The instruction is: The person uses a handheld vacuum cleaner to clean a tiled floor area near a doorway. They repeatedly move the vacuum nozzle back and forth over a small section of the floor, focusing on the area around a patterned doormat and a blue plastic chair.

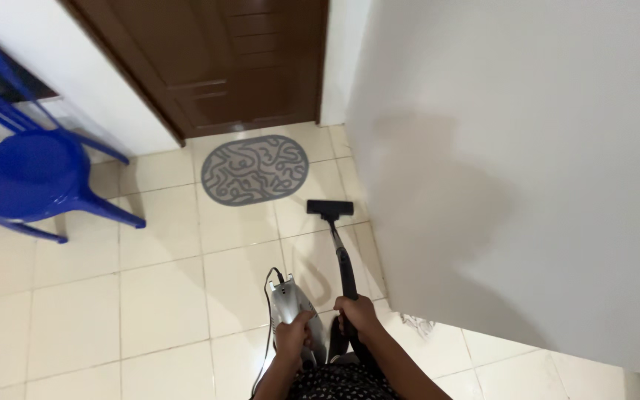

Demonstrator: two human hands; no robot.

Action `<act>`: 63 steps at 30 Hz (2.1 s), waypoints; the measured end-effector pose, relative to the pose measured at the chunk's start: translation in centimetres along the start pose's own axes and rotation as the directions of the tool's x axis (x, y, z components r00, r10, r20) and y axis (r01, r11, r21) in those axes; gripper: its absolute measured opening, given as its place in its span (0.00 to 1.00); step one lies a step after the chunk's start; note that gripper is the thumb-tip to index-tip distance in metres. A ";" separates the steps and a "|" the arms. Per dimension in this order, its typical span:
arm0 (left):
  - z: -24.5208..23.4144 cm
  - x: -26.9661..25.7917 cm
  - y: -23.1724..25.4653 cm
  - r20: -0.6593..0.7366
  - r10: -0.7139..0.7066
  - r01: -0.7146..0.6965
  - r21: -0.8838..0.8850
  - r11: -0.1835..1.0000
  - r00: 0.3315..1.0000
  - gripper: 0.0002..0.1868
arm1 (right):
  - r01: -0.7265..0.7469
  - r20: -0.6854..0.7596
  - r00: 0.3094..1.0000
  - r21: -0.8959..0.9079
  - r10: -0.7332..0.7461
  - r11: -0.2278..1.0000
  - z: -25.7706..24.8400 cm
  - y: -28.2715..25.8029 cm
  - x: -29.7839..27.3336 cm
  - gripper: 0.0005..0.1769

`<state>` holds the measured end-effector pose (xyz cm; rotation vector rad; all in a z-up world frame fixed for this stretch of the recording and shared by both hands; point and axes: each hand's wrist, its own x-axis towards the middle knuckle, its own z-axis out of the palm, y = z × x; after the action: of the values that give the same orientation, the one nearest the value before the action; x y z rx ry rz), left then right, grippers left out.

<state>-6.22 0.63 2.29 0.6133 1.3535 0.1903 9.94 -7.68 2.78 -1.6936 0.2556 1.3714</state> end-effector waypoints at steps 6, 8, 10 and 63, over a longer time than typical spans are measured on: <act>-4.2 -0.4 0.2 0.027 -0.017 0.020 -0.087 0.996 0.999 0.18 | 0.019 0.009 1.000 -0.012 -0.019 1.000 4.3 1.9 -1.5 0.08; -4.6 0.0 0.5 0.044 -0.013 0.017 -0.083 0.996 0.999 0.16 | 0.020 0.017 1.000 0.021 -0.021 1.000 4.8 2.3 -1.6 0.08; -4.7 0.3 0.6 0.073 -0.002 0.008 -0.083 0.997 0.997 0.15 | 0.021 0.006 1.000 0.027 -0.022 0.999 5.3 2.3 -1.6 0.08; -1.8 4.8 -1.2 0.081 -0.053 0.052 0.015 0.999 0.995 0.17 | 0.039 -0.112 0.992 -0.147 -0.056 0.988 -1.3 1.6 3.5 0.11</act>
<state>-7.13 2.39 -2.56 0.5898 1.2910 0.1133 10.98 -8.26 -1.08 -1.8907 0.1837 1.2841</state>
